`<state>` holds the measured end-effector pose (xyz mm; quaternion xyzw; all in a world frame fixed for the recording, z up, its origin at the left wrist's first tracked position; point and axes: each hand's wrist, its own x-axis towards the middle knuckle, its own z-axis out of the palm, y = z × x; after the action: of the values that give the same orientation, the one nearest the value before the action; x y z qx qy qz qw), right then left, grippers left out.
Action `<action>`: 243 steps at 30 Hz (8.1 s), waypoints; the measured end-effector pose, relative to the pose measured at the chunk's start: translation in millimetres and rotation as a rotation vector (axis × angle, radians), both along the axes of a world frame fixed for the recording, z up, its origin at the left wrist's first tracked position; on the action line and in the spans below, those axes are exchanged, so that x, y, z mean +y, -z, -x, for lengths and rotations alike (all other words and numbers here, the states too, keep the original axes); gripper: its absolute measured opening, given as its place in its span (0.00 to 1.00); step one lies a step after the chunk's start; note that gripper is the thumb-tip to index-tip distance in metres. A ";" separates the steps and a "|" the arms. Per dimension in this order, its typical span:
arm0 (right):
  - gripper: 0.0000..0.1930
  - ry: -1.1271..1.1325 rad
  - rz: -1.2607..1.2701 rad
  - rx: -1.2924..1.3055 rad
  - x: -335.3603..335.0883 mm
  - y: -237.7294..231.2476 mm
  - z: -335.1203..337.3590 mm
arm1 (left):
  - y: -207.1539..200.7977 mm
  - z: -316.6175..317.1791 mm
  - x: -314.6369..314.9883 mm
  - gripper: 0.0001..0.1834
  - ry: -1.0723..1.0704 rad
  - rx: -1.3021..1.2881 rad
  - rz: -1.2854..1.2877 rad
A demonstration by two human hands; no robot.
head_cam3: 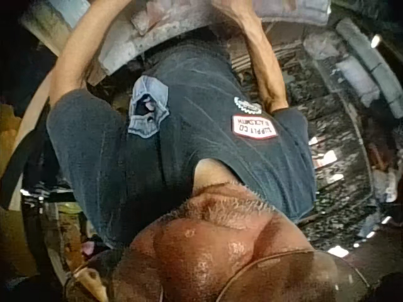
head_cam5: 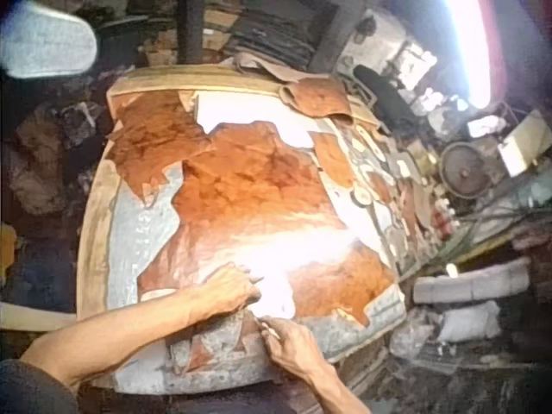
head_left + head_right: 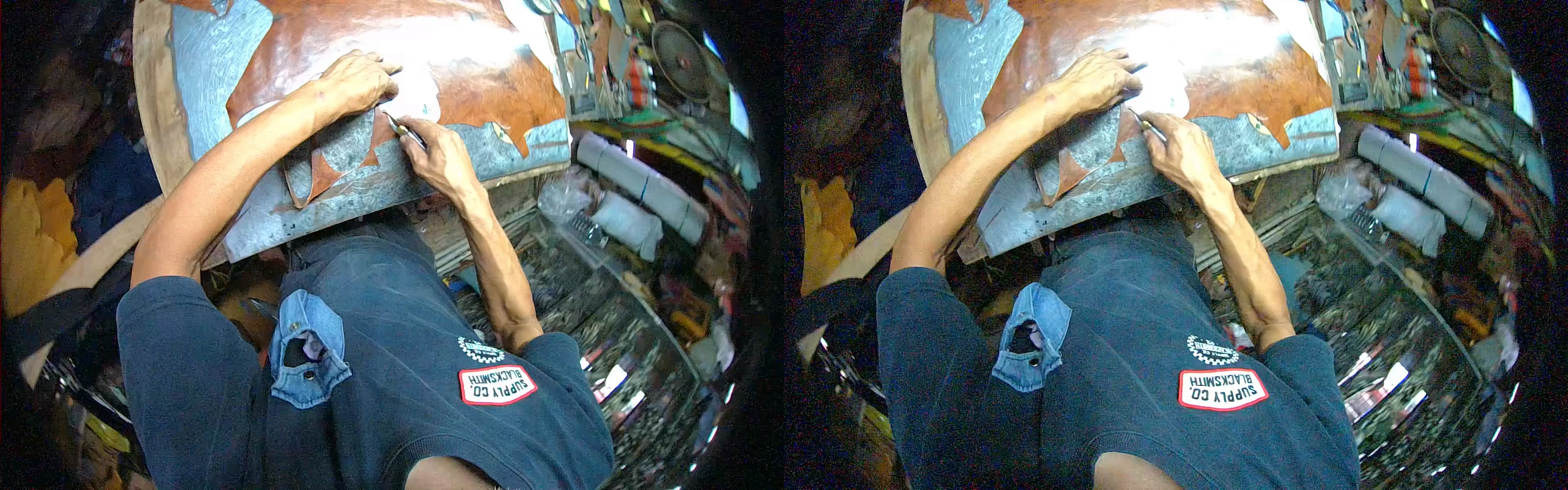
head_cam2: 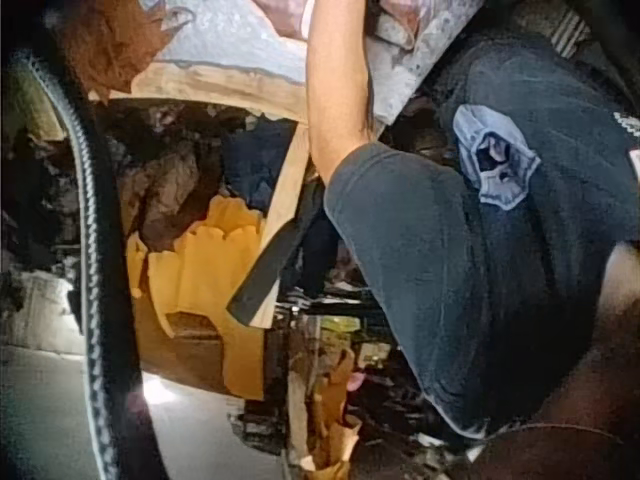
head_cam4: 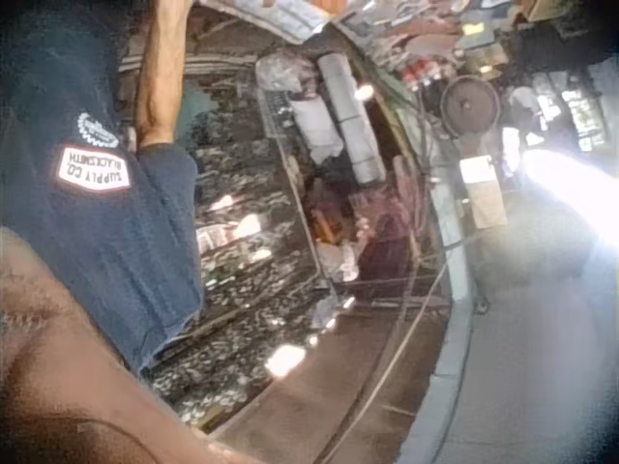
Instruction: The person places templates onto a leather sheet and cuts out shapes along their edges using a hand cutting tool. The person then separates and handles the cut leather pieces and templates on the workbench.
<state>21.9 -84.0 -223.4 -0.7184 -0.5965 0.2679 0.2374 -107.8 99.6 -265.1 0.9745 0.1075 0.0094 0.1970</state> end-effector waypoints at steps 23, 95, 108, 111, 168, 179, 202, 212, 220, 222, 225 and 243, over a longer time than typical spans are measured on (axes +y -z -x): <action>0.14 -0.654 -0.100 -0.082 46.3 12.8 -72.3 | -3.7 -4.8 -30.7 0.12 -0.245 0.012 -0.027; 0.16 -0.535 0.177 -0.053 -10.1 -7.4 -81.8 | -20.1 -41.8 -72.3 0.22 -0.419 0.419 -0.015; 0.14 -0.817 0.118 -0.166 18.9 -8.3 -114.2 | -27.4 -56.5 -95.9 0.34 -0.586 0.409 0.086; 0.15 -0.859 0.132 -0.155 24.0 -6.3 -121.6 | -23.0 -58.4 -99.3 0.32 -0.602 0.410 0.080; 0.14 -1.708 -0.059 -0.330 151.7 -9.8 -148.8 | -8.0 -68.4 -118.4 0.29 -0.740 0.289 0.048; 0.17 -1.797 0.032 -0.400 173.2 -6.8 -139.7 | -8.3 -70.1 -119.7 0.30 -0.773 0.261 0.126; 0.15 -1.728 0.043 -0.510 165.0 -15.2 -153.8 | -17.1 -83.5 -123.1 0.22 -0.741 0.230 0.171; 0.20 -1.262 0.103 -0.381 113.9 -10.2 -194.8 | -18.2 -82.7 -123.8 0.21 -0.733 0.251 0.123; 0.16 -1.259 0.125 -0.306 122.4 -12.1 -197.9 | -17.3 -81.7 -124.5 0.18 -0.714 0.227 0.132; 0.16 -1.259 0.096 -0.296 122.5 -8.1 -199.5 | -24.7 -83.4 -125.2 0.18 -0.708 0.241 0.133; 0.15 -1.266 0.068 -0.234 125.9 -4.4 -202.8 | -39.9 -96.3 -132.9 0.18 -0.672 0.431 0.039; 0.12 -1.764 -0.191 -0.237 217.8 12.9 -80.9 | -32.3 -116.1 -157.7 0.12 -0.984 0.302 0.115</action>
<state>102.8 133.8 -236.3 0.0012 -0.9723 0.2261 -0.0592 8.3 -58.1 -232.8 0.7866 0.5808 -0.0459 0.2046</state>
